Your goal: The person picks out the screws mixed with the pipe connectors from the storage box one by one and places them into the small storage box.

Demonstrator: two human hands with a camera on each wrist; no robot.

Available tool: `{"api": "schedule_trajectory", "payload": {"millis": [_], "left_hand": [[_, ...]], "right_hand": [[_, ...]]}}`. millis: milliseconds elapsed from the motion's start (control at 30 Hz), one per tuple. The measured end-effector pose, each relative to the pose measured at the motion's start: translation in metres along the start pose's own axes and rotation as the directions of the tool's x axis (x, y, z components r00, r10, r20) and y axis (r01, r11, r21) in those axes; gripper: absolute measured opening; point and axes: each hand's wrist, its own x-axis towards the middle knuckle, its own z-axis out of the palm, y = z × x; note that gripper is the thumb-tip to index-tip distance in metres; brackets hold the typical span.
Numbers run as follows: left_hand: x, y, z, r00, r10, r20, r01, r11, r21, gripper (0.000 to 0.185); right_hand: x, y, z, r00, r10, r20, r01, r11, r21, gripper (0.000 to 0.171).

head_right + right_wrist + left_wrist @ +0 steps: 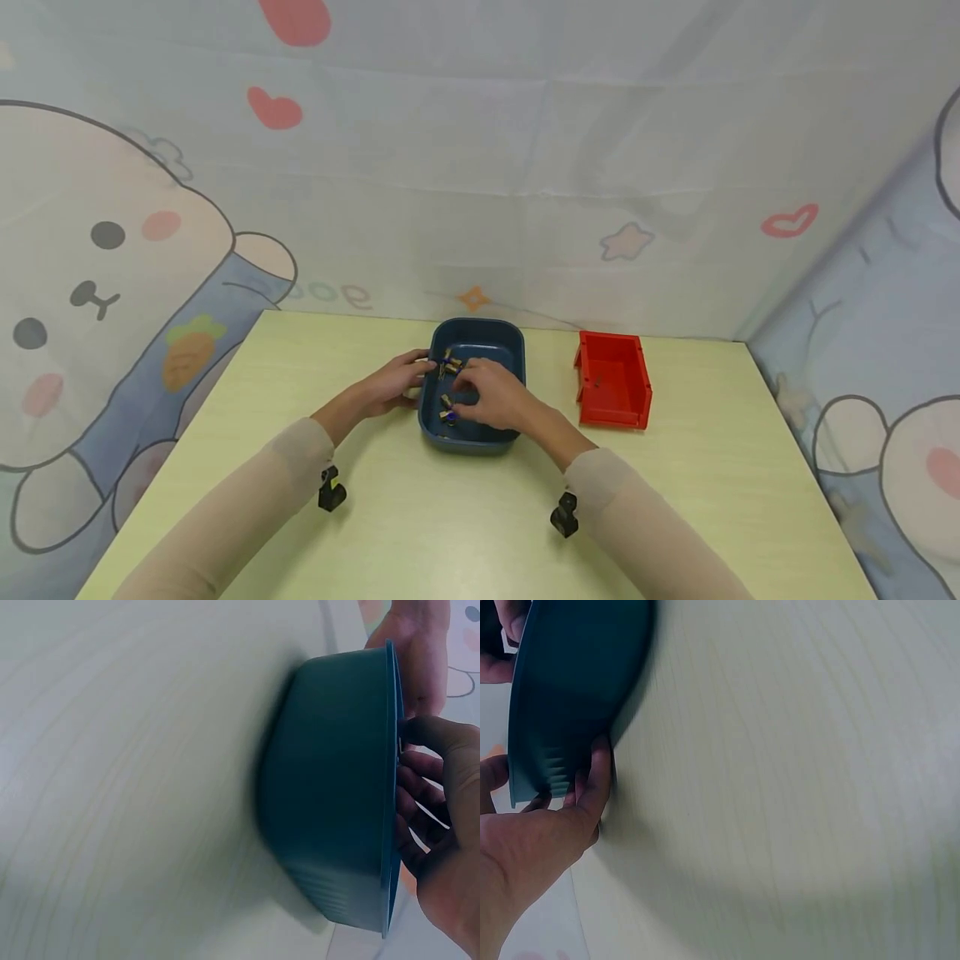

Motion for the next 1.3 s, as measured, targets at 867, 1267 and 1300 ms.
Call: {"api": "schedule_trajectory", "payload": {"millis": [867, 1267, 1300], "left_hand": [[0.000, 0.001, 0.000, 1.000, -0.012, -0.009, 0.012, 1.000, -0.004, 0.060], [0.002, -0.001, -0.001, 1.000, -0.011, -0.018, 0.011, 1.000, -0.001, 0.060], [0.002, -0.001, -0.001, 1.000, -0.010, -0.016, 0.010, 1.000, -0.001, 0.060]], "right_hand": [[-0.032, 0.019, -0.013, 0.996, 0.079, -0.050, -0.077, 0.996, 0.041, 0.026], [-0.037, 0.022, -0.022, 0.993, 0.093, -0.076, -0.090, 0.995, 0.043, 0.026], [-0.038, 0.022, -0.024, 0.992, 0.098, -0.080, -0.095, 0.995, 0.044, 0.027]]}}
